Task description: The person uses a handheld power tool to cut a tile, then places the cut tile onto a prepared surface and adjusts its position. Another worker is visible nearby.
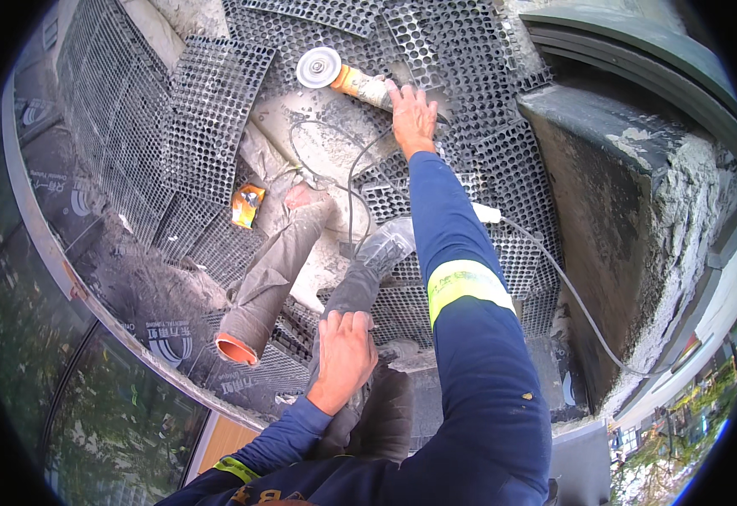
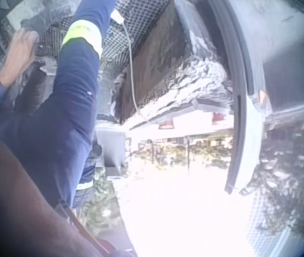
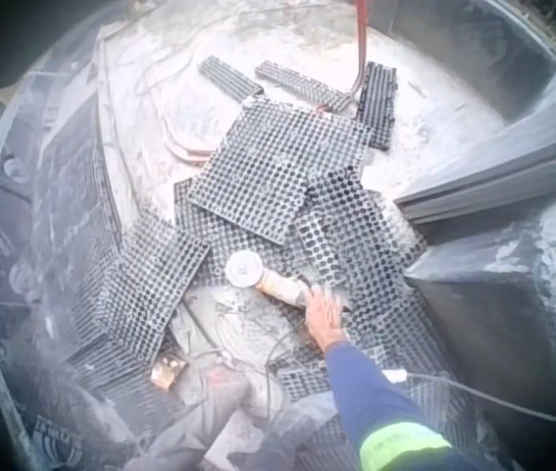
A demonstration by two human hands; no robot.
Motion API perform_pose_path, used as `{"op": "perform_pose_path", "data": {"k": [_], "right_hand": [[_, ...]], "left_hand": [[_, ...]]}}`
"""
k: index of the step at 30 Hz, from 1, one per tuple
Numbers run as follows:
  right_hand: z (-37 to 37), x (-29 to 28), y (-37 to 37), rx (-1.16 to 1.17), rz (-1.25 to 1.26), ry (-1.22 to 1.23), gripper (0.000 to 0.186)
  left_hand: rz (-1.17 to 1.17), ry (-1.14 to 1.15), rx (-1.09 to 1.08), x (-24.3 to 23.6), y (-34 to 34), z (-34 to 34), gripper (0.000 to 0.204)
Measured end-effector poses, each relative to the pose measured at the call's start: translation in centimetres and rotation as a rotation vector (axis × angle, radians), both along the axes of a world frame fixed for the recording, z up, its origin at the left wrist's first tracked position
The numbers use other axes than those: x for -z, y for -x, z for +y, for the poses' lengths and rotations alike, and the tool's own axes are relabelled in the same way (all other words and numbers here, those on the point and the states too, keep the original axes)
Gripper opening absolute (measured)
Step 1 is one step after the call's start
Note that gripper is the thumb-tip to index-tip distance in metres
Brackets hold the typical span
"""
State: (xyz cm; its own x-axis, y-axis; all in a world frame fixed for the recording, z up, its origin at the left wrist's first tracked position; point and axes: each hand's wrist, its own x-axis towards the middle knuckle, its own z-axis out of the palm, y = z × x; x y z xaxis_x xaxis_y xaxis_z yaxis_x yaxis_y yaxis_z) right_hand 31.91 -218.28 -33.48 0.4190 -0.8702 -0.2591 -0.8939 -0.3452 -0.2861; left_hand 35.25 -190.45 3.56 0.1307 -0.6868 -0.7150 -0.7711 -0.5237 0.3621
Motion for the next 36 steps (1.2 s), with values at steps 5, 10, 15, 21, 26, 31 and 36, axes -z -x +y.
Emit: {"op": "perform_pose_path", "data": {"k": [5, 10, 15, 21, 26, 31, 36], "right_hand": [[-0.7, 0.2, -0.7, 0.141, 0.118, -0.129, 0.054], [-1.1, -1.0, -1.1, 0.189, 0.047, -0.274, 0.052], [-1.2, -1.2, -1.2, 0.230, -0.037, -0.280, 0.049], [-0.5, -2.8, 5.0, 0.292, -0.079, -0.252, 0.057], [12.2, -15.6, 6.6, 0.415, -0.479, -0.299, 0.086], [33.0, -28.9, 19.5, 0.883, -0.249, -0.625, 0.085], [49.0, -42.7, 31.6, 1.205, 0.085, -0.646, 0.070]], "left_hand": [[-0.008, -0.072, 0.119, -0.3, 0.4, -1.1, 0.043], [-0.035, 0.068, 0.190, -0.3, 1.4, -0.5, 0.048], [-0.056, 0.057, 0.202, -0.7, 1.2, -0.1, 0.045], [-0.032, 0.155, 0.286, 0.2, 2.8, 0.4, 0.046], [0.009, 0.143, 0.138, 1.1, 1.7, 3.6, 0.039], [0.205, 0.319, 0.083, 1.3, 3.2, 1.6, 0.021], [0.653, 0.625, 0.027, -6.9, 17.4, -17.9, 0.016]]}}
